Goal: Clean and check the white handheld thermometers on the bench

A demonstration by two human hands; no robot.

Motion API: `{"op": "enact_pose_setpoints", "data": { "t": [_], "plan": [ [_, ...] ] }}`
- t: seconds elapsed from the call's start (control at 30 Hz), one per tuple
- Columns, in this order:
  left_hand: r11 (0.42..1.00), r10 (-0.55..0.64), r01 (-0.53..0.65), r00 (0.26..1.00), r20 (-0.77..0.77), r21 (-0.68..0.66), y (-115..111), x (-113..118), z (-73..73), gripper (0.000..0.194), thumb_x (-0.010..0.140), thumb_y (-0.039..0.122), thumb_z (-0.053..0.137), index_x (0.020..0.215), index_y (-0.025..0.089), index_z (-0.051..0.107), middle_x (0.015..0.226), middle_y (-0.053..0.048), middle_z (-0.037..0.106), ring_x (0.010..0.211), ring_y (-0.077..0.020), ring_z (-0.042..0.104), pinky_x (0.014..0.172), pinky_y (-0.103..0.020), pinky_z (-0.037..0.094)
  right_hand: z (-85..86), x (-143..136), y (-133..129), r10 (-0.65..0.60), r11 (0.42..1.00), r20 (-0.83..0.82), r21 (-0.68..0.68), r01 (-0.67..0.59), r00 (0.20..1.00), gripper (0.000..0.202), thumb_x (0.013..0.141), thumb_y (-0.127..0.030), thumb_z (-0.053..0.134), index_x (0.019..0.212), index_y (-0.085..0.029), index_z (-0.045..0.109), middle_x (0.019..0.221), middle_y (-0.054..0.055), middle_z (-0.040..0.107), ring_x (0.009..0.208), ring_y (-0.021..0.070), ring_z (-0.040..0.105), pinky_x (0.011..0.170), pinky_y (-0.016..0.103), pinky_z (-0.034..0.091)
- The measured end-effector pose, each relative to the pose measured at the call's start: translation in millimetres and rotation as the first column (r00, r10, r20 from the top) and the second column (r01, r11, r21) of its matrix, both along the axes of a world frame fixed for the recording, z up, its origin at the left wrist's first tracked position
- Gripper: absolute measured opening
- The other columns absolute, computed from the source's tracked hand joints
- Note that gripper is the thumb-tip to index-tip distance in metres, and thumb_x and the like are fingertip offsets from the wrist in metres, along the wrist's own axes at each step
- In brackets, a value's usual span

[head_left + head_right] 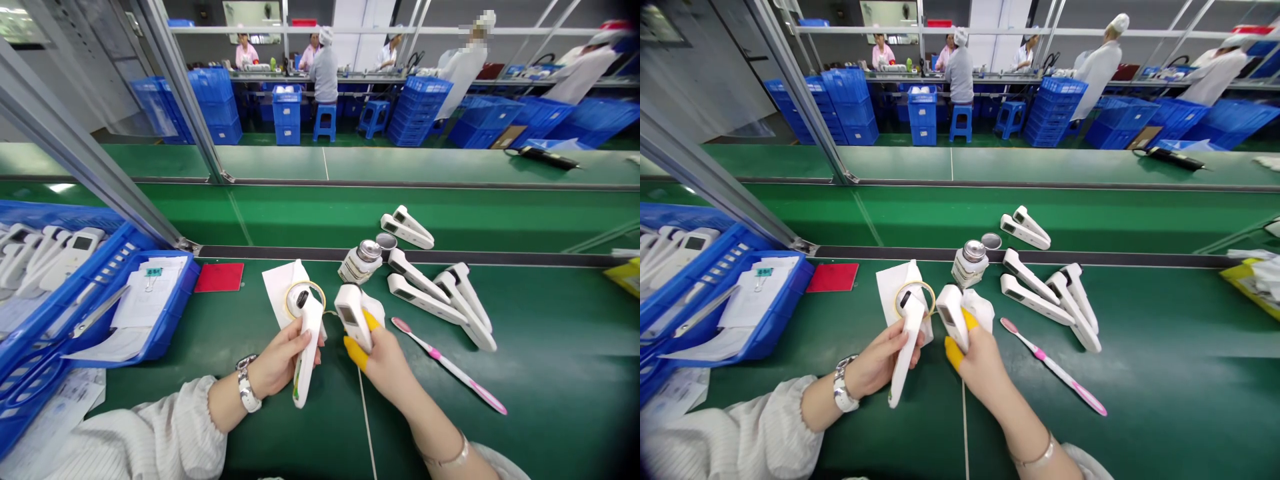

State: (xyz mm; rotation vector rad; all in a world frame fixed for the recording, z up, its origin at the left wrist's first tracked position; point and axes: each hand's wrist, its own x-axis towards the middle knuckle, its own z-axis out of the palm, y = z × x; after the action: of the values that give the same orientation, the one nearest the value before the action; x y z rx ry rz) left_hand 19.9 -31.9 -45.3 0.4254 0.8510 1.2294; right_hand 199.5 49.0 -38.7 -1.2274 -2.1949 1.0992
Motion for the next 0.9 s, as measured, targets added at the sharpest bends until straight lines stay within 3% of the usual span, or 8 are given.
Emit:
{"op": "enact_pose_setpoints", "data": {
  "t": [0.1, 0.23, 0.3, 0.4, 0.53, 0.67, 0.8, 0.9],
  "plan": [
    [1.000, 0.009, -0.009, 1.000, -0.016, -0.003, -0.1, 0.8, 1.1, 0.032, 0.075, 0.044, 0.065, 0.083, 0.014, 0.056, 0.077, -0.002, 0.055, 0.050, -0.0061, 0.050, 0.048, -0.018, 0.038, -7.2, 9.5, 19.3, -0.126, 0.987, 0.093, 0.109, 0.115, 0.988, 0.027, 0.075, -0.027, 0.052, 0.098, -0.014, 0.056, 0.107, 0.019, 0.055, 0.098, 0.0378, 0.053, 0.082, 0.052, 0.041],
    [0.998, 0.019, -0.021, 0.999, -0.043, -0.053, 1.9, 2.6, 1.3, 0.041, 0.081, 0.052, 0.053, 0.075, 0.012, 0.056, 0.066, -0.001, 0.052, 0.044, -0.0051, 0.045, 0.042, -0.017, 0.033, -7.5, 17.3, 31.6, -0.161, 0.984, 0.161, 0.108, 0.144, 0.974, 0.007, 0.070, -0.021, 0.055, 0.075, -0.017, 0.056, 0.073, 0.011, 0.059, 0.071, 0.0317, 0.058, 0.071, 0.049, 0.043],
    [0.996, 0.030, -0.034, 0.998, -0.046, -0.080, 2.9, 4.2, 0.5, 0.044, 0.083, 0.054, 0.048, 0.076, 0.012, 0.056, 0.065, -0.001, 0.051, 0.043, -0.0051, 0.044, 0.041, -0.017, 0.033, 1.8, 15.2, 26.3, -0.120, 0.991, 0.128, 0.074, 0.111, 0.984, 0.012, 0.072, -0.023, 0.056, 0.083, -0.018, 0.056, 0.070, 0.006, 0.060, 0.068, 0.0270, 0.059, 0.069, 0.042, 0.046],
    [0.993, 0.051, -0.056, 0.998, -0.046, -0.109, 2.7, 7.5, -2.6, 0.040, 0.081, 0.055, 0.050, 0.081, 0.015, 0.056, 0.061, 0.001, 0.050, 0.043, -0.0064, 0.043, 0.039, -0.018, 0.032, 17.9, 0.6, 4.9, 0.018, 0.999, -0.055, 0.028, -0.017, 0.998, 0.022, 0.080, -0.031, 0.054, 0.100, -0.021, 0.053, 0.089, 0.004, 0.065, 0.078, 0.0217, 0.063, 0.068, 0.031, 0.050],
    [0.989, 0.078, -0.085, 0.995, -0.060, -0.119, -1.0, 11.3, -6.9, 0.030, 0.075, 0.044, 0.063, 0.074, 0.015, 0.054, 0.050, 0.004, 0.046, 0.041, -0.0066, 0.041, 0.040, -0.018, 0.032, 19.3, -28.5, -19.6, 0.135, 0.975, -0.109, 0.189, -0.113, 0.985, 0.021, 0.075, -0.025, 0.057, 0.095, -0.021, 0.058, 0.088, 0.007, 0.066, 0.079, 0.0250, 0.062, 0.071, 0.034, 0.050],
    [0.996, 0.035, -0.039, 0.998, -0.051, -0.079, -6.5, 13.5, -5.0, 0.031, 0.079, 0.046, 0.059, 0.082, 0.016, 0.054, 0.054, 0.003, 0.050, 0.041, -0.0067, 0.042, 0.038, -0.018, 0.030, 14.4, -34.3, -7.0, -0.056, 0.957, -0.038, 0.284, 0.065, 0.998, 0.030, 0.071, -0.023, 0.054, 0.100, -0.019, 0.059, 0.092, 0.013, 0.063, 0.084, 0.0318, 0.059, 0.078, 0.045, 0.046],
    [0.998, -0.044, 0.043, 0.999, -0.013, -0.046, -11.9, 16.4, 0.2, 0.035, 0.082, 0.051, 0.052, 0.095, 0.018, 0.050, 0.063, 0.001, 0.055, 0.038, -0.0070, 0.044, 0.035, -0.018, 0.028, 26.1, -8.1, 16.4, -0.248, 0.925, -0.026, 0.292, 0.245, 0.968, 0.037, 0.077, -0.031, 0.052, 0.110, -0.016, 0.054, 0.095, 0.014, 0.061, 0.084, 0.0317, 0.060, 0.076, 0.045, 0.047],
    [0.998, -0.043, 0.044, 0.999, 0.002, -0.040, -13.6, 17.1, 3.5, 0.034, 0.083, 0.050, 0.051, 0.094, 0.017, 0.051, 0.069, -0.001, 0.057, 0.045, -0.0079, 0.051, 0.042, -0.019, 0.037, 31.9, 16.4, 17.9, -0.320, 0.907, -0.067, 0.265, 0.326, 0.945, 0.051, 0.076, -0.039, 0.058, 0.122, -0.018, 0.047, 0.110, 0.013, 0.058, 0.098, 0.0325, 0.057, 0.084, 0.046, 0.045]
  ]
}}
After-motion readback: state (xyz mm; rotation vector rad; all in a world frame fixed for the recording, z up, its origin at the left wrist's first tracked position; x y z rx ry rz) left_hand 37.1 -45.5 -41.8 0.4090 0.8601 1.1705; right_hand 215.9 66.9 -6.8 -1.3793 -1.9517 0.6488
